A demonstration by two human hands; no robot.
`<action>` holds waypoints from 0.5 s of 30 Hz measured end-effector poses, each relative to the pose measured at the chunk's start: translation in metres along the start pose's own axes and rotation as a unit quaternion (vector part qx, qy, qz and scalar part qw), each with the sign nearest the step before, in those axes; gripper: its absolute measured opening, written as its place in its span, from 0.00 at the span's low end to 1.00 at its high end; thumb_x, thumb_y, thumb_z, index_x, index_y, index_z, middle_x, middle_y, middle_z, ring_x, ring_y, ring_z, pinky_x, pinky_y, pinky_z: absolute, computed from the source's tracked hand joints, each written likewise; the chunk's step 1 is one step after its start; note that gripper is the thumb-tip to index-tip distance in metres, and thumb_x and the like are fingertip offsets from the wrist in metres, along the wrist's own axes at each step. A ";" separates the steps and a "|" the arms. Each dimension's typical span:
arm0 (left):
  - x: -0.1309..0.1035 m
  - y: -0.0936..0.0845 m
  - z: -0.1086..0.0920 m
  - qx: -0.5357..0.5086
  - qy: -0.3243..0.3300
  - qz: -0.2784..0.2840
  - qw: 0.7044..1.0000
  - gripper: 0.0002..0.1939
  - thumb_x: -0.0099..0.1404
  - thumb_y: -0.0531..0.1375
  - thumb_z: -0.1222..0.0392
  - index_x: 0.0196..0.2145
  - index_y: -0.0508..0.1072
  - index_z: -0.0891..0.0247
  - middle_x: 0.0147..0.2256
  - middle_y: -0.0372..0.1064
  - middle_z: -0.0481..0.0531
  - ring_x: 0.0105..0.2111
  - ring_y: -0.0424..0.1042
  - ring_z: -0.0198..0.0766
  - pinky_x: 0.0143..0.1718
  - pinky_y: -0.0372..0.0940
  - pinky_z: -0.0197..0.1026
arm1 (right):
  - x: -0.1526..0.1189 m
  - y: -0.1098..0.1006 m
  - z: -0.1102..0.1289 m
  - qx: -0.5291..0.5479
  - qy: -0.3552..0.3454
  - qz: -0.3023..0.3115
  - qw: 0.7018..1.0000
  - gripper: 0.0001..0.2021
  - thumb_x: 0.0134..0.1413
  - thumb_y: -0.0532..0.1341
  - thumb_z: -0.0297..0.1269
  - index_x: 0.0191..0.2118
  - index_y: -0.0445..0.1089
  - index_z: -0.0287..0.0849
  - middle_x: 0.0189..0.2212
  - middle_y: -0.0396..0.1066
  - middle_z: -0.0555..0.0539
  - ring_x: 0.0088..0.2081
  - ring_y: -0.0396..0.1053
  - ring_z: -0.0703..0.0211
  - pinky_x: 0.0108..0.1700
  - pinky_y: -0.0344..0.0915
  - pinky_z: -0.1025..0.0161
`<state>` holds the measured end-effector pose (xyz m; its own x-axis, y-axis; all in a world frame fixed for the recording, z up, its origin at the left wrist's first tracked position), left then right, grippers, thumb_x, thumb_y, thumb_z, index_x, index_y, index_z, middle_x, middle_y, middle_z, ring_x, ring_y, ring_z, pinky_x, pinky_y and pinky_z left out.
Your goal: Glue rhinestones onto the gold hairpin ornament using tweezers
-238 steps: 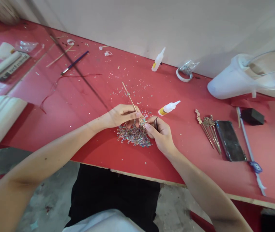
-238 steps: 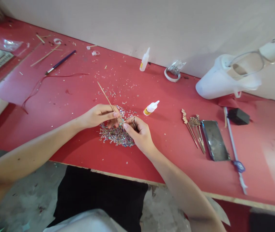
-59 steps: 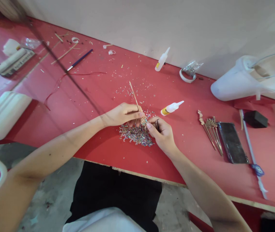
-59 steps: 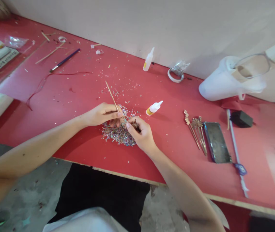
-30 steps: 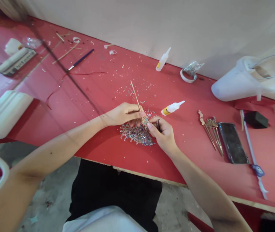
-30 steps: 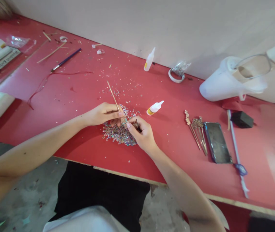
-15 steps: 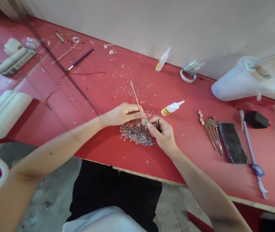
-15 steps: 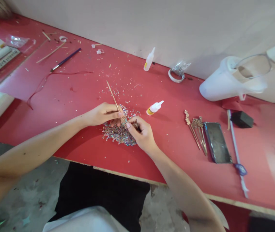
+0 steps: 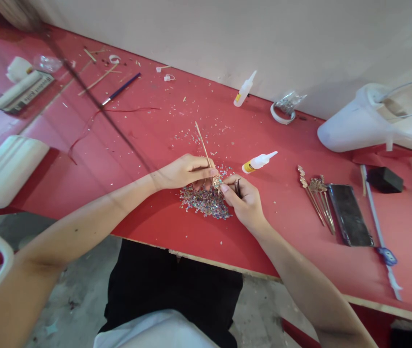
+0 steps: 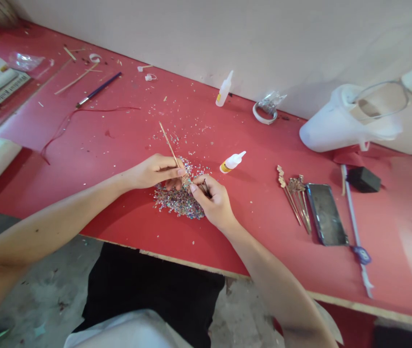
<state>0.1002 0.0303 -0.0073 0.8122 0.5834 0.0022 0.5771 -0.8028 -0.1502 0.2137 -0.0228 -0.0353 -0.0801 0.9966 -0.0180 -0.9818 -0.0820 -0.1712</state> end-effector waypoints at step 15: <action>-0.001 -0.002 -0.006 0.002 0.001 -0.009 1.000 0.20 0.68 0.55 0.45 0.32 0.71 0.67 0.26 0.73 0.52 0.22 0.70 0.27 0.23 0.65 0.29 | 0.001 0.000 -0.003 0.019 0.007 -0.005 1.000 0.14 0.57 0.61 0.49 0.32 0.66 0.43 0.17 0.50 0.58 0.18 0.46 0.70 0.20 0.47 0.67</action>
<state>0.0990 0.0308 -0.0009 0.8017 0.5977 0.0072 0.5915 -0.7916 -0.1533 0.2143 -0.0223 -0.0381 -0.0690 0.9972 -0.0305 -0.9885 -0.0725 -0.1331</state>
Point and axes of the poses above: each hand's wrist, its own x-axis towards the middle knuckle, its own y-axis out of the palm, z = x × y, the point moved 9 cm from there along x, towards the middle knuckle
